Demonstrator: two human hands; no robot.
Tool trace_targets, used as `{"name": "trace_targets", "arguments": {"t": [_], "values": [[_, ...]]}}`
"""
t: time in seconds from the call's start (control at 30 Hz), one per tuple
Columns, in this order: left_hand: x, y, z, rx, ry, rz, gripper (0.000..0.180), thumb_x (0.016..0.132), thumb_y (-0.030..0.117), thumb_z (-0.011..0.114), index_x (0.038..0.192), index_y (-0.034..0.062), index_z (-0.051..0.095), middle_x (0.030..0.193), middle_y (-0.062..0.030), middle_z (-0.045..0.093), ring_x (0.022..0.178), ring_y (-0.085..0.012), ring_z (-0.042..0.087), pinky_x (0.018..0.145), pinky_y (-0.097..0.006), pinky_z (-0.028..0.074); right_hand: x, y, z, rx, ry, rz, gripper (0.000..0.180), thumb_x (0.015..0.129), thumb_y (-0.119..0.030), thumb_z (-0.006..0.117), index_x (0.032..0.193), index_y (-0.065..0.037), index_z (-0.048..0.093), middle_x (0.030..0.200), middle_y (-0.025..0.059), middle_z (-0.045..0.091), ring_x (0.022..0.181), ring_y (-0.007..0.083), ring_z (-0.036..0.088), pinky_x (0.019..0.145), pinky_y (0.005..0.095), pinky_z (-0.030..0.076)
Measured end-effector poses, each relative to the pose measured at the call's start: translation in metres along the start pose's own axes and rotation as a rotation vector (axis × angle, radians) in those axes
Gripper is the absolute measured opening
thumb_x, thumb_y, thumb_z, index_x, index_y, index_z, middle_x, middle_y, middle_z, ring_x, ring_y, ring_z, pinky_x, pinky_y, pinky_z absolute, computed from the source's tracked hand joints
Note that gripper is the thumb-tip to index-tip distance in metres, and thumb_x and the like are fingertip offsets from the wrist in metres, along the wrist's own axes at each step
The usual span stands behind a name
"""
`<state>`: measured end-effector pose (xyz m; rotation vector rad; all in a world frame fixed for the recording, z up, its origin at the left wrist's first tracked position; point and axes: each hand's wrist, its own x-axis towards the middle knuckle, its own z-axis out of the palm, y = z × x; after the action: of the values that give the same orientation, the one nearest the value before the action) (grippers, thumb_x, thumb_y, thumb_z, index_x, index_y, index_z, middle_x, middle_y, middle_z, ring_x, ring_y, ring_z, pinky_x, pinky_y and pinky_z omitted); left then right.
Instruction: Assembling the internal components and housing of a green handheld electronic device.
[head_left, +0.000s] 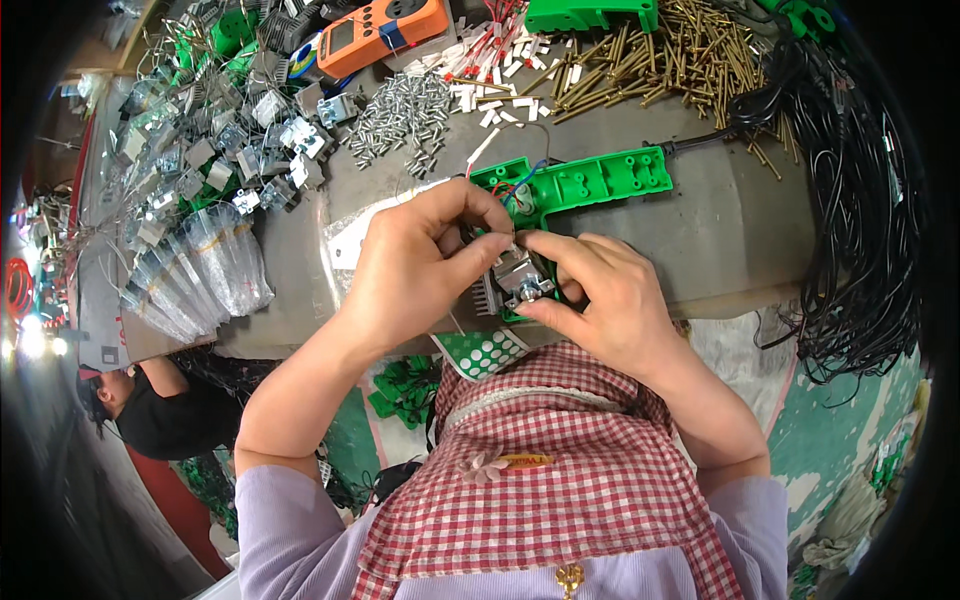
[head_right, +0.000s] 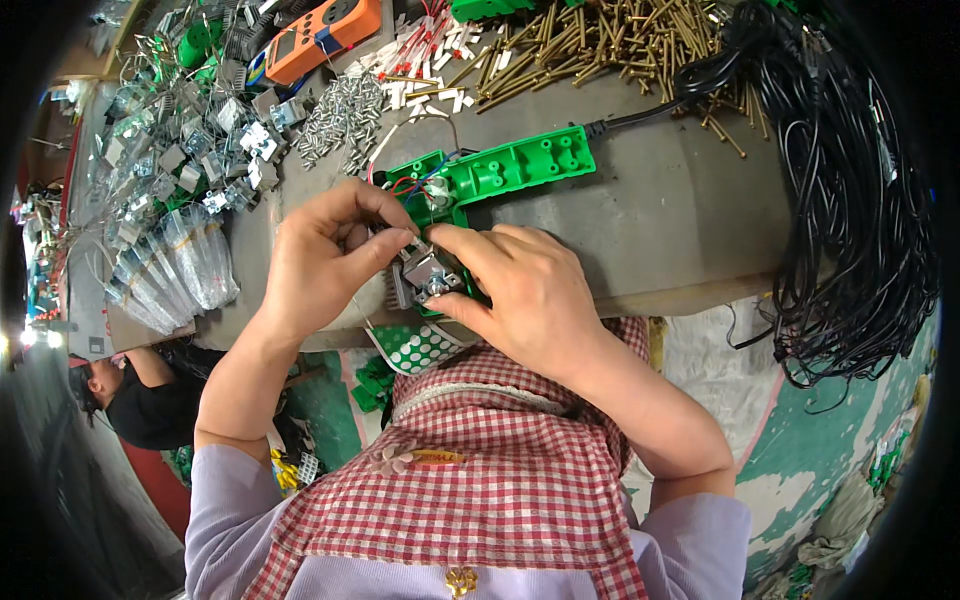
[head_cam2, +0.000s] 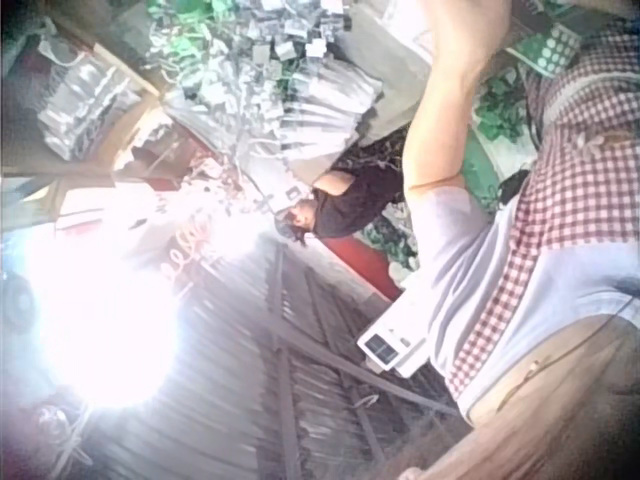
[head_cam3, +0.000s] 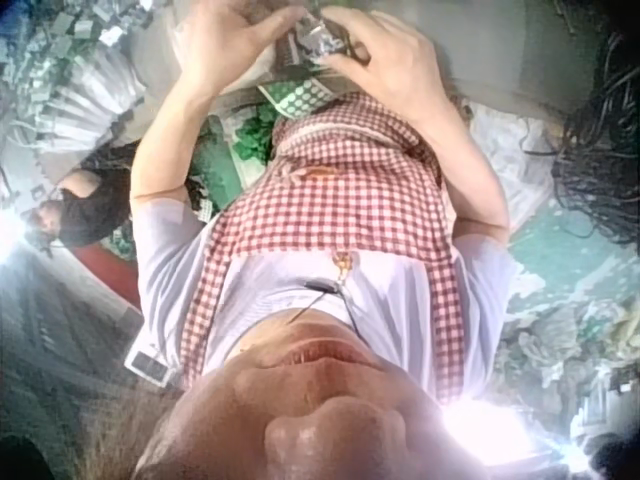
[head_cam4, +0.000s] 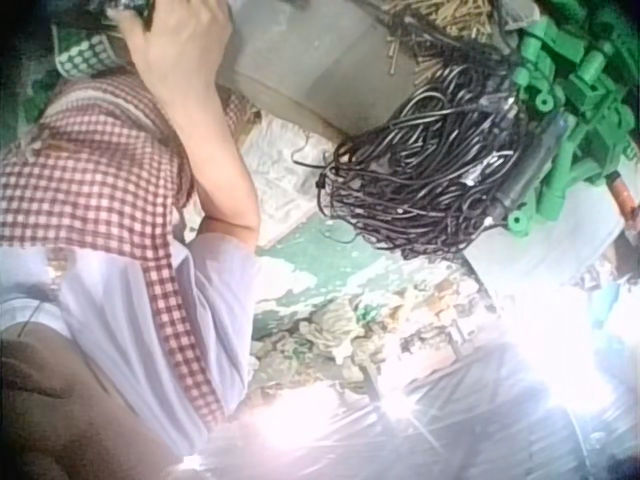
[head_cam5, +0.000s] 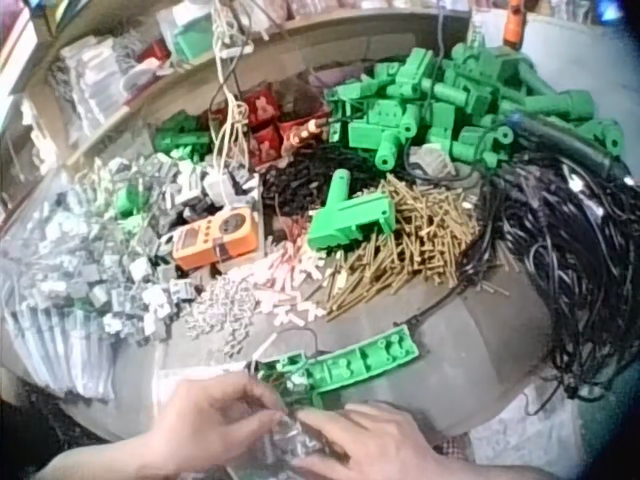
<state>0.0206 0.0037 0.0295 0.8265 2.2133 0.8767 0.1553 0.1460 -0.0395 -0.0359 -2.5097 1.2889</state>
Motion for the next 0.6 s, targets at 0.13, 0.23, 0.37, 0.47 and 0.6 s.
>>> {"name": "trace_targets", "arguments": {"t": [0.13,0.23,0.37,0.47,0.6], "values": [[-0.002,-0.011,0.016,-0.252,0.120,-0.008,0.011,0.084,0.000,0.065,0.093,0.0001,0.060,0.085,0.0010,0.061,0.066,-0.0008,0.049,0.058,-0.017,0.039,0.000,0.001,0.001,0.020,-0.003,0.026,0.049,0.073,-0.030,0.074,0.113,-0.008,0.057,0.074,0.0083,0.057,0.069,0.0267,0.057,0.064,0.0384,0.047],[-0.005,-0.011,0.020,-0.347,0.169,-0.021,0.012,0.085,0.000,0.064,0.096,-0.0005,0.058,0.089,-0.0014,0.062,0.075,-0.0032,0.053,0.065,-0.017,0.043,0.000,0.001,0.001,0.033,0.005,0.018,0.048,0.073,-0.029,0.074,0.113,-0.008,0.056,0.074,0.0088,0.057,0.070,0.0274,0.057,0.064,0.0389,0.047],[-0.003,-0.021,0.017,-0.183,0.148,0.087,0.016,0.081,0.001,0.066,0.096,0.0031,0.063,0.070,0.0039,0.057,0.053,-0.0018,0.041,0.048,-0.021,0.035,0.000,0.003,0.002,0.038,-0.007,0.006,0.048,0.073,-0.028,0.074,0.113,-0.008,0.056,0.076,0.0100,0.058,0.072,0.0290,0.058,0.066,0.0396,0.047],[-0.004,0.011,0.001,0.154,-0.046,0.110,0.019,0.082,0.001,0.066,0.101,0.0017,0.064,0.086,-0.0017,0.065,0.067,-0.0032,0.051,0.059,-0.020,0.042,0.000,0.004,0.000,0.035,-0.014,0.006,0.048,0.074,-0.028,0.073,0.113,-0.007,0.056,0.078,0.0112,0.059,0.073,0.0302,0.058,0.066,0.0400,0.047],[0.002,0.015,-0.005,0.118,0.015,0.068,0.017,0.081,0.002,0.067,0.098,0.0031,0.067,0.084,-0.0010,0.065,0.063,-0.0026,0.048,0.056,-0.021,0.040,-0.001,0.004,0.001,0.037,0.007,0.001,0.048,0.074,-0.029,0.073,0.112,-0.005,0.056,0.079,0.0119,0.059,0.074,0.0309,0.058,0.067,0.0404,0.047]]}}
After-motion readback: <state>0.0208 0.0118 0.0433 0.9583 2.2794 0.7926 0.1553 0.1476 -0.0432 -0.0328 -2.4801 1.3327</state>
